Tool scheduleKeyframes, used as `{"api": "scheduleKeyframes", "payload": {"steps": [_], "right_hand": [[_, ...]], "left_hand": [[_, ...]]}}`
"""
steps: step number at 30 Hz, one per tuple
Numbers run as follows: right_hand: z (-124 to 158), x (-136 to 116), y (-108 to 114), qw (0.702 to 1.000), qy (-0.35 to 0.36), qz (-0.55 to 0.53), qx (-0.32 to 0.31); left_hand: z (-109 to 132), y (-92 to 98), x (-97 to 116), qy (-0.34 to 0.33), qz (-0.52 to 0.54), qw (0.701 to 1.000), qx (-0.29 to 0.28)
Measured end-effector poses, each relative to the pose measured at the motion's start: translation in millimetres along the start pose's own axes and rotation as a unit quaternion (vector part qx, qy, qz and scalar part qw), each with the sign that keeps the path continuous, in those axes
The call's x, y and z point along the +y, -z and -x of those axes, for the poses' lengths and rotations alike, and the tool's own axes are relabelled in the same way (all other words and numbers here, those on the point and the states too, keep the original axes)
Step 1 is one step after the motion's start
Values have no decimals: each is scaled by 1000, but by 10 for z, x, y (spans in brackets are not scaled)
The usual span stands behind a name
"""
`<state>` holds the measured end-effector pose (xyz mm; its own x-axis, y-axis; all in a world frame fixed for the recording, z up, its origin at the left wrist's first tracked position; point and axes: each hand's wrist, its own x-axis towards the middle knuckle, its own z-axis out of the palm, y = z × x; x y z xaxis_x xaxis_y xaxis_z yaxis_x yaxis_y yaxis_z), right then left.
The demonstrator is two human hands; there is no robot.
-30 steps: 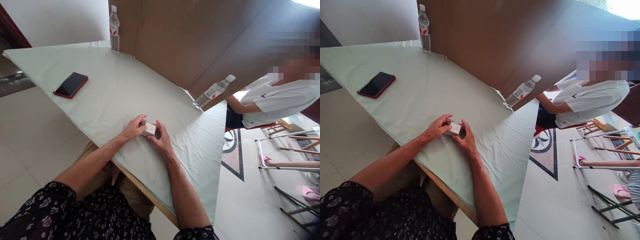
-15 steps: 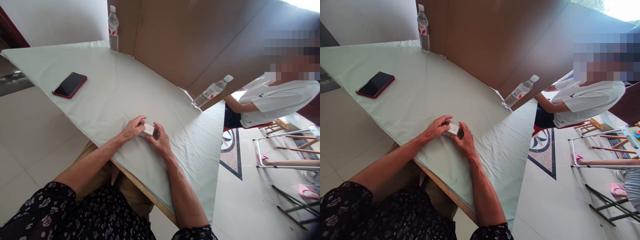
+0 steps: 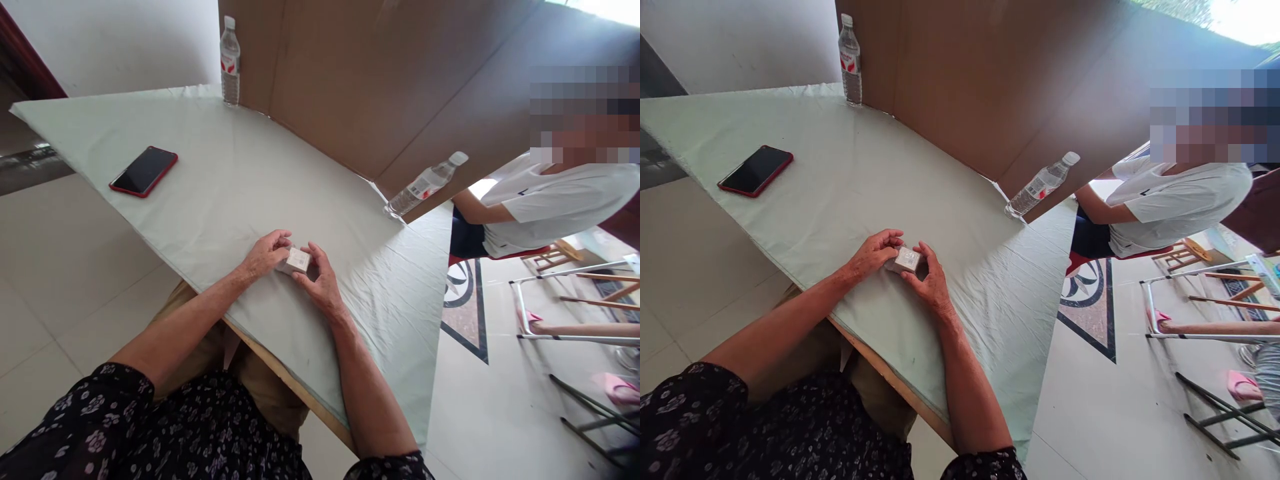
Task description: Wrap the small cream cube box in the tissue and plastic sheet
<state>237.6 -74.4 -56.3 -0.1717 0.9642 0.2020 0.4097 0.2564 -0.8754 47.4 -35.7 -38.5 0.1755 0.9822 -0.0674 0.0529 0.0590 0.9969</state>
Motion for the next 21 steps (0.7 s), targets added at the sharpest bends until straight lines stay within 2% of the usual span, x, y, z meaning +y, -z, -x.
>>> {"api": "scheduleKeyframes", "payload": {"steps": [6,10,13,17,21], "right_hand": [[-5,-12,-2,1000,7,9,-6],[2,-34,42,1000,9,-10,1],[0,-64,101,999,9,-16,31],[-12,-144,167,993,37,41,108],[-30,-228,181,985,96,100,102]], "left_hand": [[-7,-7,-23,-16,-26,1000,-3],[-15,7,-33,-19,-1,999,27],[-26,18,-45,-19,13,999,48],[-24,21,-42,-25,-5,999,27],[5,16,-2,-33,-44,998,1]]}}
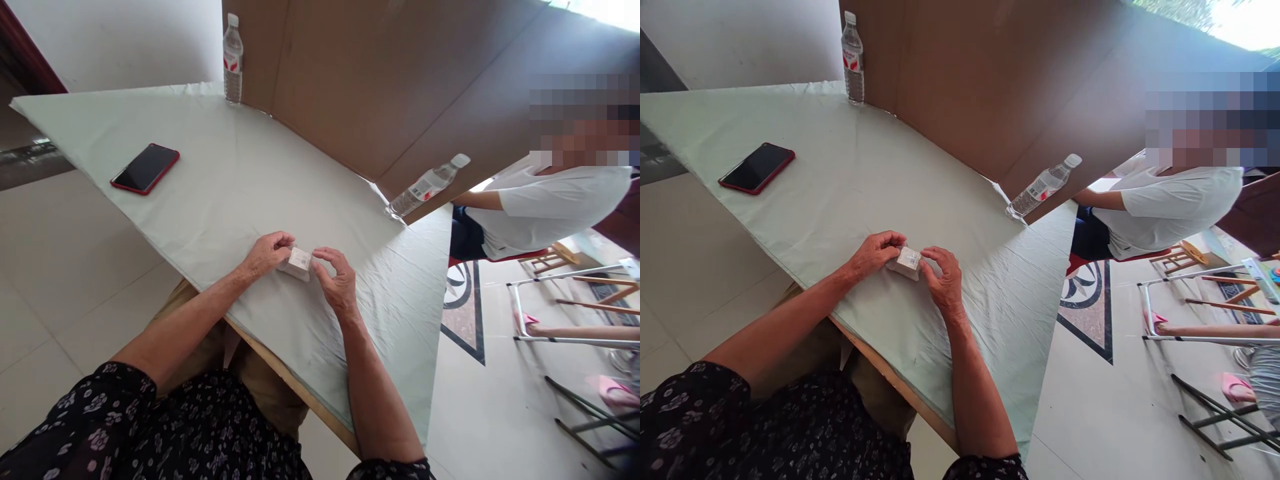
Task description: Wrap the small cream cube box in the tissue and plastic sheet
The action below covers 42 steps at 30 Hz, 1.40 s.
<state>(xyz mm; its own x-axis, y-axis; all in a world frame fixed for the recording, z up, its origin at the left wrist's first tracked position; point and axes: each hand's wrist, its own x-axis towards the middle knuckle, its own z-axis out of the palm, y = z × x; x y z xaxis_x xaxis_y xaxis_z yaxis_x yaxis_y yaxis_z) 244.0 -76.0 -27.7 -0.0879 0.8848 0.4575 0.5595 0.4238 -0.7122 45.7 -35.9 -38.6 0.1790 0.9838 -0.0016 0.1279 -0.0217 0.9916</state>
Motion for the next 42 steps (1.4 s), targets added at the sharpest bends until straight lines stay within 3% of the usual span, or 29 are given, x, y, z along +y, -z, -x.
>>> {"api": "scheduleKeyframes", "payload": {"steps": [9,15,20,25,32,42], "right_hand": [[-128,-68,-8,981,89,147,-85],[-212,-150,-75,963,134,209,-103],[-233,-60,-111,977,104,179,-49],[-278,-17,-70,983,89,159,-33],[-419,-54,-18,984,89,153,-11],[-692,195,15,989,62,131,33]], "left_hand": [[21,6,39,-20,-50,999,-9],[18,1,38,-29,-79,996,-11],[45,-22,49,-63,-186,980,10],[41,-25,35,-69,-234,969,-35],[78,-9,59,-92,-143,981,-99],[117,-46,94,-101,-77,988,-84]]}}
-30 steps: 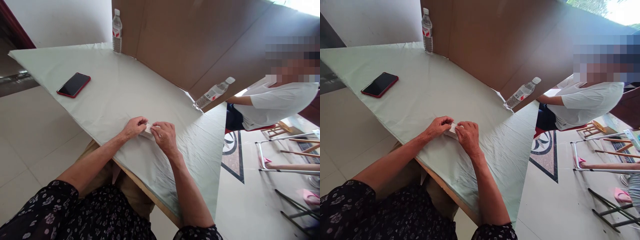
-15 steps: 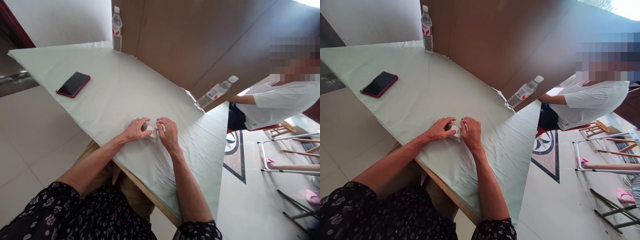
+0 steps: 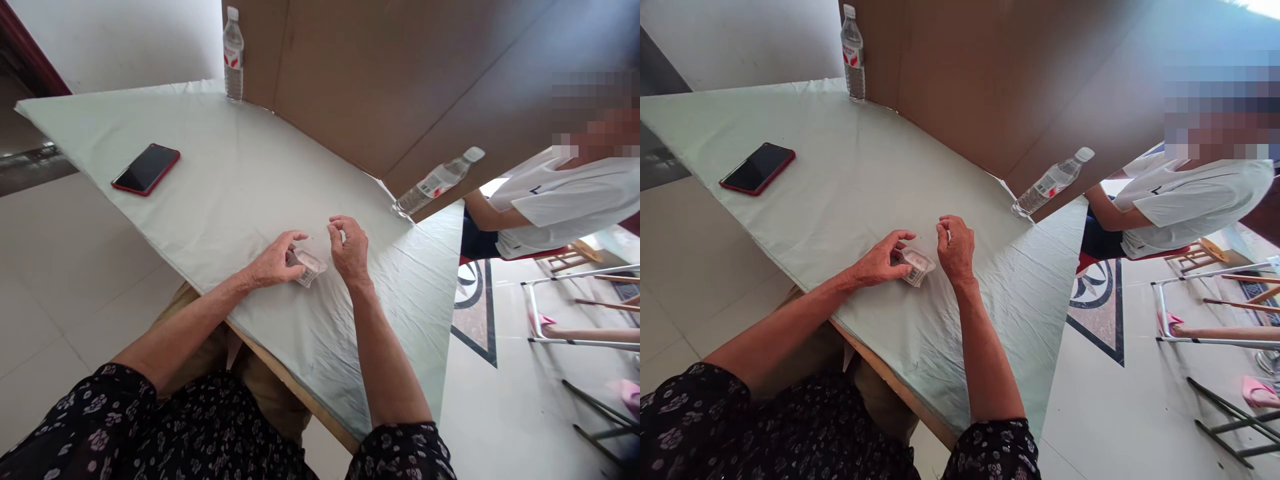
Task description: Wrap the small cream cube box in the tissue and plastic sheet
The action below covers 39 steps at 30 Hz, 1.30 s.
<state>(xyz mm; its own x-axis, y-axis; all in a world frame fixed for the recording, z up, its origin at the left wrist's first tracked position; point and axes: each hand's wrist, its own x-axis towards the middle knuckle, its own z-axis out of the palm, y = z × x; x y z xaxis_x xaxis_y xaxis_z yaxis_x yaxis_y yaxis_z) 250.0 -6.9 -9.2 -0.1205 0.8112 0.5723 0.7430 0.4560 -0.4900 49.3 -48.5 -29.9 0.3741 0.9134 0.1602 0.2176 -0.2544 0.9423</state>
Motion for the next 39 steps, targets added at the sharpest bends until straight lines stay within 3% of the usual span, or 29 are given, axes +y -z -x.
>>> {"api": "scheduleKeyframes", "payload": {"steps": [12,16,23,29,35,39], "right_hand": [[-168,298,-128,997,-53,-42,32],[-171,312,-135,995,-80,-55,30],[-123,249,-23,987,-140,-69,41],[-178,229,26,987,-142,-63,30],[36,-38,123,981,-141,-70,116],[234,-346,183,986,-149,-68,-20]], "left_hand": [[-7,39,13,69,30,994,-83],[-31,31,-62,75,50,993,-74],[-38,48,-69,86,166,979,-83],[-40,51,-42,114,174,974,-86],[-51,32,-40,143,217,965,-40],[-44,41,-23,142,242,959,-30]]}}
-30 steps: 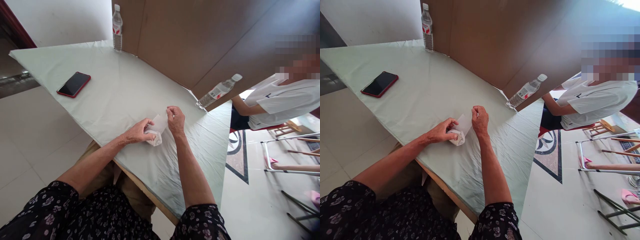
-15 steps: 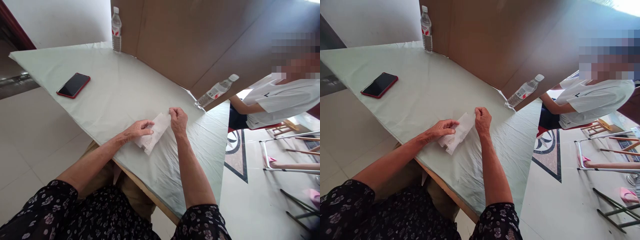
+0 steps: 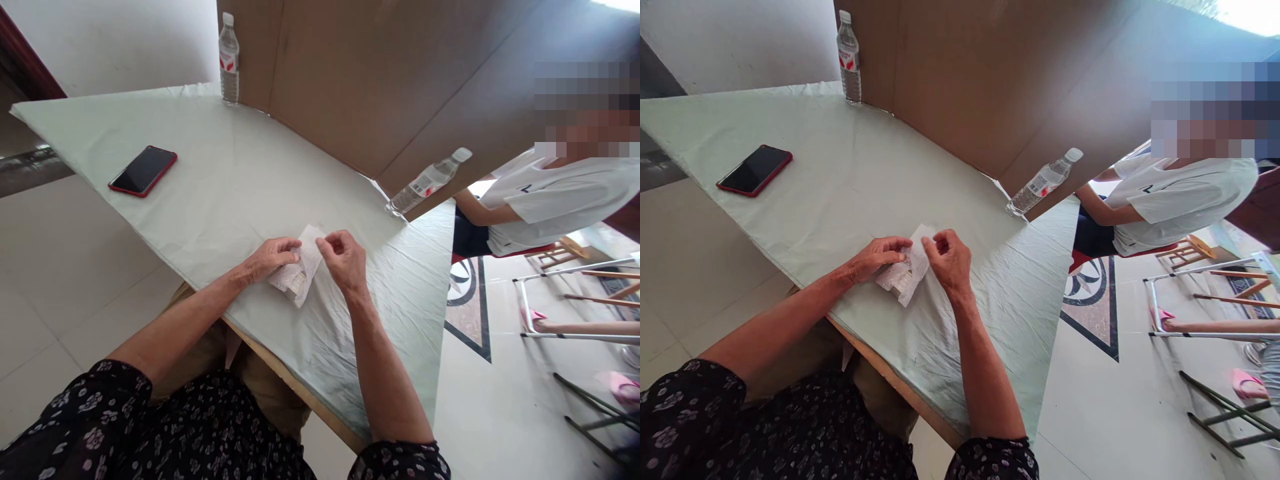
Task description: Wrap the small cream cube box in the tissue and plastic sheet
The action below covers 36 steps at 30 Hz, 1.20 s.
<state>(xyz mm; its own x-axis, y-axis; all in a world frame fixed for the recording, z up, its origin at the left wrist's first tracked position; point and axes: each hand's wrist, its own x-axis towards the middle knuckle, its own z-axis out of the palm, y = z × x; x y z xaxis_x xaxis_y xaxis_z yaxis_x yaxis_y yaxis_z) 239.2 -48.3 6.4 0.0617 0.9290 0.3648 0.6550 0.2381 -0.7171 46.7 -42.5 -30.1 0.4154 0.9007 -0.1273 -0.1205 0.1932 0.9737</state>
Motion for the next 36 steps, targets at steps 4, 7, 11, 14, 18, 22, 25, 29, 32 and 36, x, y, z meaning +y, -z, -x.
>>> {"api": "scheduleKeyframes", "payload": {"steps": [4,7,11,14,18,22,25,29,32,36], "right_hand": [[116,-55,-83,995,-34,49,-74],[119,9,-140,993,-51,54,-89],[112,107,-123,994,-81,-26,-63],[116,180,-87,981,-134,-134,-28],[130,271,-100,953,-190,-233,-24],[147,312,-145,944,-194,-265,-35],[155,328,-164,940,-186,-282,-37],[163,372,-170,950,-171,-261,-19],[160,421,-165,956,-170,-237,12],[136,492,-147,952,-181,-242,52]], "left_hand": [[-16,26,-20,-3,23,1000,-3],[-43,47,-39,-5,52,999,7],[-47,41,-35,-25,17,999,20],[-30,11,-36,-70,-128,986,77],[-13,-18,-60,-160,-320,922,146],[-10,-9,-71,-170,-361,910,115],[-23,4,-78,-168,-353,913,114],[-65,50,-92,-128,-320,921,182],[-96,115,-95,-112,-313,910,247],[-118,202,-113,-118,-380,861,319]]}}
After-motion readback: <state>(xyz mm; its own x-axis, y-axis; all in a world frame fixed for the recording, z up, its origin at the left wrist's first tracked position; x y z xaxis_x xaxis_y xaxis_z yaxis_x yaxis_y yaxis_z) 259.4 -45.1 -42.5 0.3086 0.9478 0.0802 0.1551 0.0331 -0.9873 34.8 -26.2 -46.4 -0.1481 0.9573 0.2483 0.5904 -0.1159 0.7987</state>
